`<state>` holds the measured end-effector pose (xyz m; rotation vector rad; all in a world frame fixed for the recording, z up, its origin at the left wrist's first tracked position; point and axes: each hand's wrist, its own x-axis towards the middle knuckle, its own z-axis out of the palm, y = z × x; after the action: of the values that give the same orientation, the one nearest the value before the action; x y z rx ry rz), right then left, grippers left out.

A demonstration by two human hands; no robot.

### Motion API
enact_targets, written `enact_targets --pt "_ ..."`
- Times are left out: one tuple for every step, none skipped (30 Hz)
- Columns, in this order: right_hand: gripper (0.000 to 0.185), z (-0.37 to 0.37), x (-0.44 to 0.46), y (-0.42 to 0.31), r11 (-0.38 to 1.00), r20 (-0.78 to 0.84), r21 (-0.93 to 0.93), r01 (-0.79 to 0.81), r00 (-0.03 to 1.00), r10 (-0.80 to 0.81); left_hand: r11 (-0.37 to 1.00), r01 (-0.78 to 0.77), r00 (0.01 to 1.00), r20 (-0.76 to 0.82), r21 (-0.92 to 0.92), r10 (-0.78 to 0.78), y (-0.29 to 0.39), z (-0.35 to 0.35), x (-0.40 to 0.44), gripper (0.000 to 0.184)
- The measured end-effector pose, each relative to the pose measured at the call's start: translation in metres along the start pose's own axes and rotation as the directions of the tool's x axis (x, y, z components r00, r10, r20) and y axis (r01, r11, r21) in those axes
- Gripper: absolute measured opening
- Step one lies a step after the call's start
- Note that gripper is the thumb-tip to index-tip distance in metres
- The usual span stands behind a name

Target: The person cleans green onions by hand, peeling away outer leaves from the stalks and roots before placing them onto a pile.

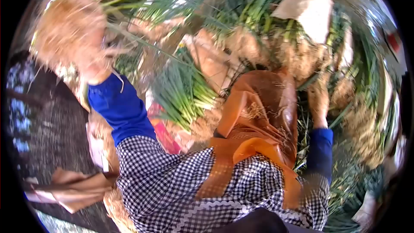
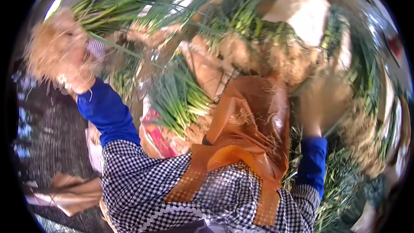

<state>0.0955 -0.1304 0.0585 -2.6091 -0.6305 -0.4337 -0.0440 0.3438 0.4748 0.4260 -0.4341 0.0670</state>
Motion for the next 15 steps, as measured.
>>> enact_targets --pt "0.025 0.002 -0.003 0.000 0.998 -0.019 -0.015 -0.053 0.998 0.053 0.999 -0.040 0.999 -0.037 0.014 0.041 0.024 -0.027 0.002 0.004" --pt "0.025 -0.021 0.005 -0.020 0.986 0.090 -0.117 -0.118 0.988 0.129 0.983 -0.030 0.990 -0.138 -0.179 0.005 0.047 -0.059 -0.005 0.008" --pt "0.026 -0.042 0.009 -0.038 0.959 0.185 -0.229 -0.166 0.960 0.210 0.929 -0.043 0.974 -0.223 -0.367 -0.042 0.067 -0.084 -0.013 0.012" --pt "0.026 -0.031 -0.005 -0.013 0.983 0.091 -0.142 -0.120 0.987 0.134 0.836 -0.076 0.955 -0.282 -0.544 -0.097 0.086 -0.109 -0.025 0.015" --pt "0.026 -0.024 -0.020 0.013 0.996 -0.013 -0.056 -0.069 0.998 0.068 0.705 -0.119 0.935 -0.317 -0.700 -0.157 0.104 -0.132 -0.044 0.019" --pt "0.026 -0.031 -0.028 0.012 0.990 0.017 -0.077 -0.118 0.993 0.120 0.969 -0.198 0.922 -0.308 0.145 0.234 0.086 -0.152 -0.068 0.033" --pt "0.026 -0.045 -0.042 0.026 0.979 0.013 -0.106 -0.172 0.985 0.174 0.477 -0.079 0.768 -0.252 0.876 0.590 0.068 -0.172 -0.093 0.046" --pt "0.026 -0.051 -0.048 0.028 0.976 0.056 -0.087 -0.197 0.978 0.203 0.574 0.009 0.789 -0.358 0.819 0.499 0.062 -0.196 -0.117 0.049" --pt "0.025 -0.052 -0.055 0.031 0.967 0.040 -0.154 -0.202 0.977 0.211 0.660 0.100 0.799 -0.455 0.744 0.392 0.056 -0.221 -0.139 0.052" --pt "0.024 -0.055 -0.063 0.035 0.960 0.053 -0.172 -0.220 0.971 0.232 0.622 0.129 0.652 -0.539 0.772 0.534 0.033 -0.236 -0.166 0.052" --pt "0.024 -0.059 -0.070 0.036 0.950 0.074 -0.199 -0.242 0.963 0.260 0.705 0.147 0.696 -0.579 0.694 0.425 0.015 -0.260 -0.192 0.051" --pt "0.024 -0.062 -0.074 0.032 0.949 0.080 -0.210 -0.235 0.963 0.256 0.755 0.190 0.681 -0.638 0.628 0.359 -0.002 -0.293 -0.224 0.046" --pt "0.023 -0.066 -0.079 0.028 0.943 0.094 -0.242 -0.228 0.962 0.257 0.774 0.293 0.557 -0.759 0.561 0.339 -0.015 -0.347 -0.273 0.043" --pt "0.023 -0.070 -0.084 0.027 0.935 0.106 -0.277 -0.224 0.959 0.261 0.851 0.265 0.501 -0.819 0.453 0.280 -0.048 -0.358 -0.294 0.041" --pt "0.023 -0.068 -0.090 0.029 0.931 0.109 -0.289 -0.223 0.959 0.264 0.859 0.318 0.464 -0.856 0.402 0.228 -0.072 -0.374 -0.321 0.040"
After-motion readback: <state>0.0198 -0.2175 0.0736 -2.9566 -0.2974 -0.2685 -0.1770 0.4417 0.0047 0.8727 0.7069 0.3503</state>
